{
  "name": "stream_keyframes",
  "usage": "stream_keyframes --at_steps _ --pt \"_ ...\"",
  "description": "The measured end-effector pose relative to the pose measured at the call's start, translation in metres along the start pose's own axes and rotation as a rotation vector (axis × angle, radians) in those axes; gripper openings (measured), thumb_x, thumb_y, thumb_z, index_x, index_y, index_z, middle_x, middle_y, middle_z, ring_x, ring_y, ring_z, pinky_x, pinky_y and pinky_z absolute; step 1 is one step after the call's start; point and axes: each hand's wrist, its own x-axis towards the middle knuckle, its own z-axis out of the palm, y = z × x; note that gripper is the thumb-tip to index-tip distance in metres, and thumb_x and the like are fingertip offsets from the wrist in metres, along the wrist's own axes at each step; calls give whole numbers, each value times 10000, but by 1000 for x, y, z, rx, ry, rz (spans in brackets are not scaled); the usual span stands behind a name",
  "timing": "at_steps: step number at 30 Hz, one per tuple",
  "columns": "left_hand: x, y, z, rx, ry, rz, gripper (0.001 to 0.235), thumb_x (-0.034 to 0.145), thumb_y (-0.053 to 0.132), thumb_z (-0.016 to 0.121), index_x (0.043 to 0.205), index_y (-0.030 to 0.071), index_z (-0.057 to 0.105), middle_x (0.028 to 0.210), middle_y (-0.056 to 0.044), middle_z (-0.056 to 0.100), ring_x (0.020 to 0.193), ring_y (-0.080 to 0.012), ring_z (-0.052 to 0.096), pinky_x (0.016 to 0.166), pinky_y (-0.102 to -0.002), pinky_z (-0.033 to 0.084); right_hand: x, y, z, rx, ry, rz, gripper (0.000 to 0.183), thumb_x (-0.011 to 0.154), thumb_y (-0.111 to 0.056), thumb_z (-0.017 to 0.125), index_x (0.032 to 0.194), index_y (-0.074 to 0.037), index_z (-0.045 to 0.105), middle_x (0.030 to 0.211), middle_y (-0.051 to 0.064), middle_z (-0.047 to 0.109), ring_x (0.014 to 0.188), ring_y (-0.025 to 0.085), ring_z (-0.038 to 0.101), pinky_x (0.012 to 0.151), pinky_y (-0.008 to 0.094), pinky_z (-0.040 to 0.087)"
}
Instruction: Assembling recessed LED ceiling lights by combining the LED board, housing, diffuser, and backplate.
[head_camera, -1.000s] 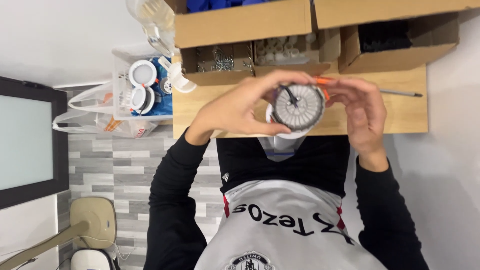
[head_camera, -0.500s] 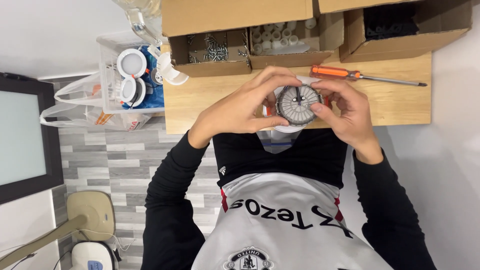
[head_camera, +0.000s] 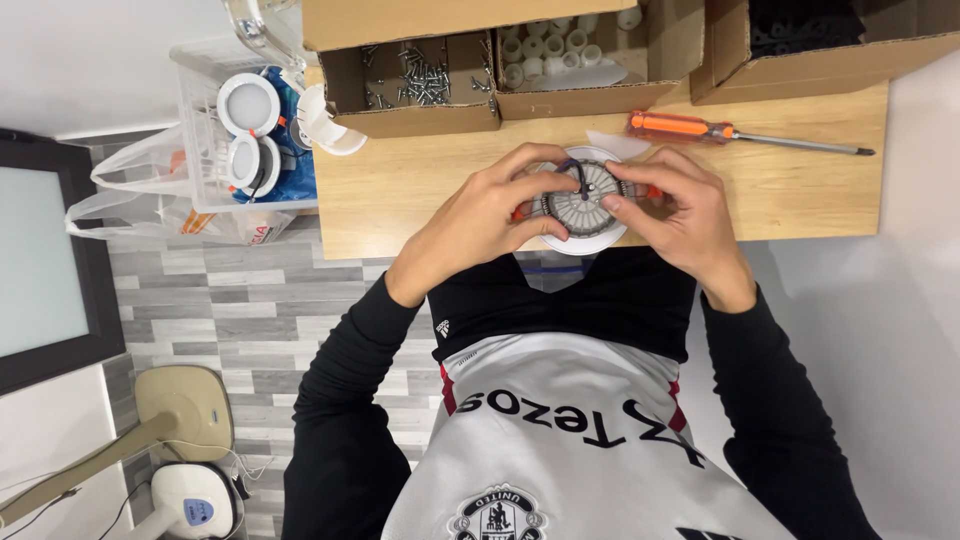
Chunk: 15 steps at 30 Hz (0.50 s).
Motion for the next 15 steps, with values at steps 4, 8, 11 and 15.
stream_keyframes --at_steps 4,8,11,15 --pt "-2 1 2 20 8 -9 468 908 256 932 1315 103 757 1388 -132 652 720 -228 712 708 -382 644 -1 4 0 -81 -22 7 308 1011 -125 919 1291 -26 838 855 152 607 742 270 610 649 414 506" --pt "-1 -4 7 30 12 -10 465 901 248 933 1310 101 766 1387 -139 661 721 -222 714 697 -376 646 -4 11 0 -107 -35 17 325 997 -134 930 1296 -40 846 850 129 601 766 280 638 649 404 519" --pt "-3 -9 12 36 14 -20 465 887 241 942 1298 102 774 1376 -147 675 721 -216 716 687 -369 646 -6 12 1 -118 -37 29 312 1001 -133 931 1290 -47 852 844 127 602 759 272 631 650 397 530" --pt "-4 -13 15 41 16 -23 466 887 233 943 1299 102 772 1393 -144 672 722 -218 712 679 -368 648 -7 15 1 -144 -40 16 330 991 -131 938 1301 -57 855 849 117 603 767 259 625 638 398 528"
